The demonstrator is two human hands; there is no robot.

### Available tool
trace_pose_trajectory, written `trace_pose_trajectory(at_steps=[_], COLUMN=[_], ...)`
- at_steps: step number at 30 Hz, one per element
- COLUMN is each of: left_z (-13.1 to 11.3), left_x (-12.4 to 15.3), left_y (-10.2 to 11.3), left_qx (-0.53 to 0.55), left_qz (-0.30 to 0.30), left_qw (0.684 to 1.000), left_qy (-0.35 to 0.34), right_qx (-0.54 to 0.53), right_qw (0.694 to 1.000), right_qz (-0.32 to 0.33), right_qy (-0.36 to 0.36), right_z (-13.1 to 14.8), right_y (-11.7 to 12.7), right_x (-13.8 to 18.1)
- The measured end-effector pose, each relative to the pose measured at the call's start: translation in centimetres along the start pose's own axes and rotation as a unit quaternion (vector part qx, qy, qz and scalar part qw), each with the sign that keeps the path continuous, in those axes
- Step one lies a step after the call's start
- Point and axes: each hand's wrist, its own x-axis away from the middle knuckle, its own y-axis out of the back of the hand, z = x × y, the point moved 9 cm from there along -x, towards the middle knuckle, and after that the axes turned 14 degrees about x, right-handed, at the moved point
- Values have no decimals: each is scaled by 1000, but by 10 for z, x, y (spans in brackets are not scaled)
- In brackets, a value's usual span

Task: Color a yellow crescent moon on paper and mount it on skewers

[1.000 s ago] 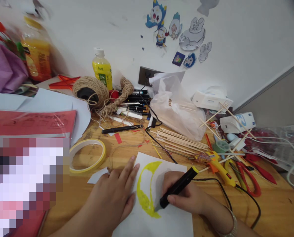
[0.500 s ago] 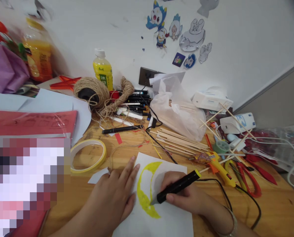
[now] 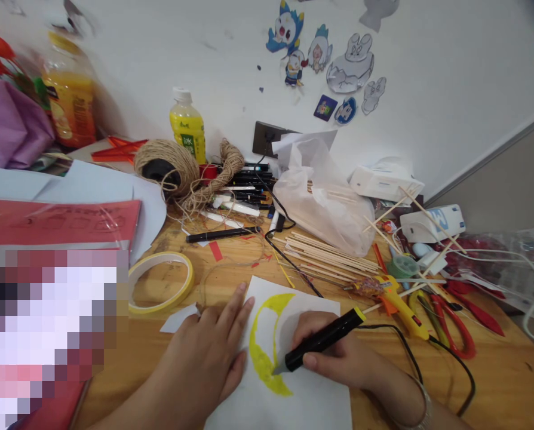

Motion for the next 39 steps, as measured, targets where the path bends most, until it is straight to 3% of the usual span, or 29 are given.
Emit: trace_pose_trajectory(at_steps=[29,39], left_z=[0,-1], left_x=[1,0], left_y=[1,-1], left_qx=[7,3], left_qz=[-3,6], left_qw=[1000,1000], left_qy=[-1,0], right_qx=[11,-4], right_qw=[999,1000], right_qz=[0,-7], right_qy=[30,2], right_z=[8,1], right_y=[-1,1], right_x=[-2,-1])
